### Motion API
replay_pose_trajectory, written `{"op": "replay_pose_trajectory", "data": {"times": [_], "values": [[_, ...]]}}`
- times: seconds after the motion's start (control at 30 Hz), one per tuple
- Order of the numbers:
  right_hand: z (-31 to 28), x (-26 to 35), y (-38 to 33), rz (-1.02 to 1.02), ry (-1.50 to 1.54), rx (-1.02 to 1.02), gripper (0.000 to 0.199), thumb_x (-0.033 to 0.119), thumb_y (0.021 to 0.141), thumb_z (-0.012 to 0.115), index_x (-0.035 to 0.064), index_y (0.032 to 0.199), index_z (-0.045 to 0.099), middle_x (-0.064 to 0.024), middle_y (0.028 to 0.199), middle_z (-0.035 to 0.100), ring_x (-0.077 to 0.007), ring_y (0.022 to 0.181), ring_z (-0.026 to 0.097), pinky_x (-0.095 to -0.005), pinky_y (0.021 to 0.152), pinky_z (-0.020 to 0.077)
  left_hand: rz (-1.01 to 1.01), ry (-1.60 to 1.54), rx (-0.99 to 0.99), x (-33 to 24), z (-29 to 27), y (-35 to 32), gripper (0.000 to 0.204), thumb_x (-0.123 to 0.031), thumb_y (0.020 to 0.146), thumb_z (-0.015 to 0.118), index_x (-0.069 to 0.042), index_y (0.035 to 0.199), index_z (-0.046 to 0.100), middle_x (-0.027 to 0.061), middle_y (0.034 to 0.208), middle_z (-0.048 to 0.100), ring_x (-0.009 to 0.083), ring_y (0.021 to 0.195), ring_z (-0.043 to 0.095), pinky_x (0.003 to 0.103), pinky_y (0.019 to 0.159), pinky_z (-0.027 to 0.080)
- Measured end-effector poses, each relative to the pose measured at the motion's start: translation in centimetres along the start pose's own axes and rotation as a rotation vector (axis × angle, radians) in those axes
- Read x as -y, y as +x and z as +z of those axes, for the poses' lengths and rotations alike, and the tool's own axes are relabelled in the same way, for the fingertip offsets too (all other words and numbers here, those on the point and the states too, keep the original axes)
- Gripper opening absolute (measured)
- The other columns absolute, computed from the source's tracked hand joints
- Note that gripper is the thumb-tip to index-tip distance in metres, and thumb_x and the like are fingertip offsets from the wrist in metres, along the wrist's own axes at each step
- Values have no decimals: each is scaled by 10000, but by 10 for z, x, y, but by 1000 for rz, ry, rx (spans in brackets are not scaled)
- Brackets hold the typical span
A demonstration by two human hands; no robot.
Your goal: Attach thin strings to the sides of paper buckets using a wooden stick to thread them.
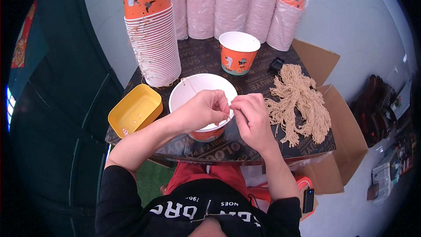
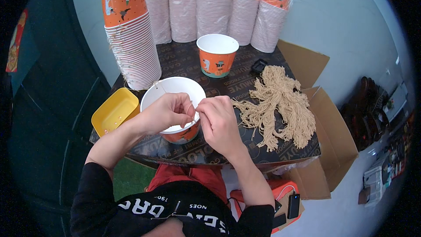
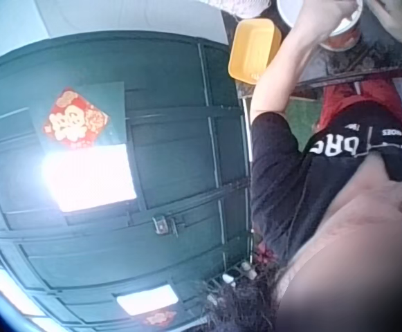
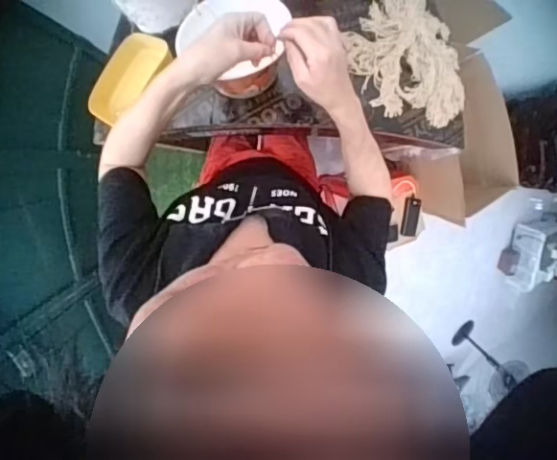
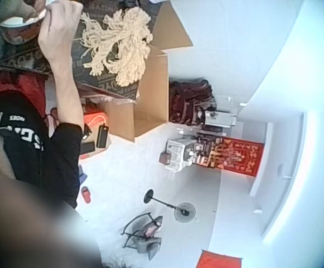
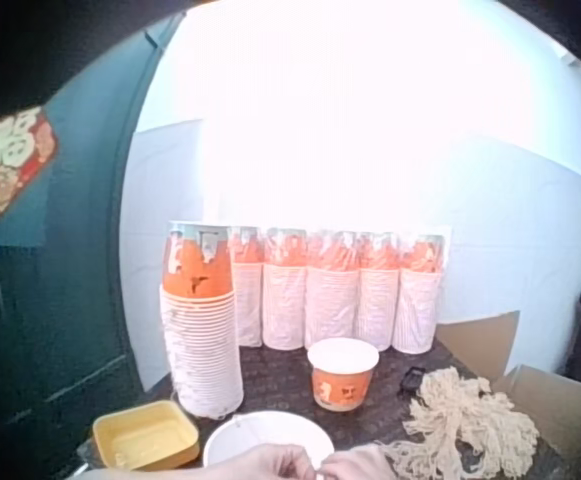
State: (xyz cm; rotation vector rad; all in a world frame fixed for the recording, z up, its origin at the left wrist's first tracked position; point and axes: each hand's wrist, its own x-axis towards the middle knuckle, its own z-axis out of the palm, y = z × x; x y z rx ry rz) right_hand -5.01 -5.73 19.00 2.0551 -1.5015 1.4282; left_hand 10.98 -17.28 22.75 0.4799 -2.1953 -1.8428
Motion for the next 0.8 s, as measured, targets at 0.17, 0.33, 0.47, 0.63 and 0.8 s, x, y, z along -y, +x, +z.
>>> {"op": "replay_pose_trajectory", "data": {"times": [0.17, 0.33, 0.47, 0.63, 0.8], "values": [[-1, 3, 2, 76, 25, 60, 99, -3, 828, 640, 4, 926, 653, -103, 962, 614, -298, 958, 518, -393, 840, 442, 261, 459, -221, 7, 10, -4, 127, 39, 834, 673, -13, 882, 568, 43, 806, 623, 109, 720, 600, 260, 644, 488], [-3, 6, 3, 171, 127, 142, 96, 13, 850, 632, -8, 939, 661, -108, 939, 597, -307, 938, 506, -388, 836, 433, 410, 658, -337, 3, 20, -10, 157, 29, 811, 675, -21, 850, 531, 101, 785, 603, 187, 695, 615, 311, 593, 476], [-5, 4, 4, 177, 132, 185, 93, 17, 854, 632, -6, 940, 658, -110, 946, 595, -303, 931, 503, -387, 832, 434, 513, 739, -394, 6, 22, -9, 174, 22, 805, 680, -30, 832, 515, 116, 760, 568, 269, 678, 611, 354, 578, 471], [-5, 2, 3, 276, 245, 191, 75, 16, 857, 627, -3, 928, 642, -120, 987, 590, -308, 973, 535, -389, 860, 445, 547, 726, -379, 6, 21, -9, 174, 16, 807, 686, -29, 832, 520, 116, 769, 572, 275, 682, 614, 358, 584, 475], [2, 4, -4, 228, 224, 82, 85, 13, 857, 635, 17, 940, 613, -138, 1098, 563, -275, 1005, 561, -340, 889, 446, 419, 628, -336, 6, 16, -9, 141, 12, 824, 681, -21, 857, 548, 110, 821, 626, 232, 727, 650, 334, 616, 502]]}}
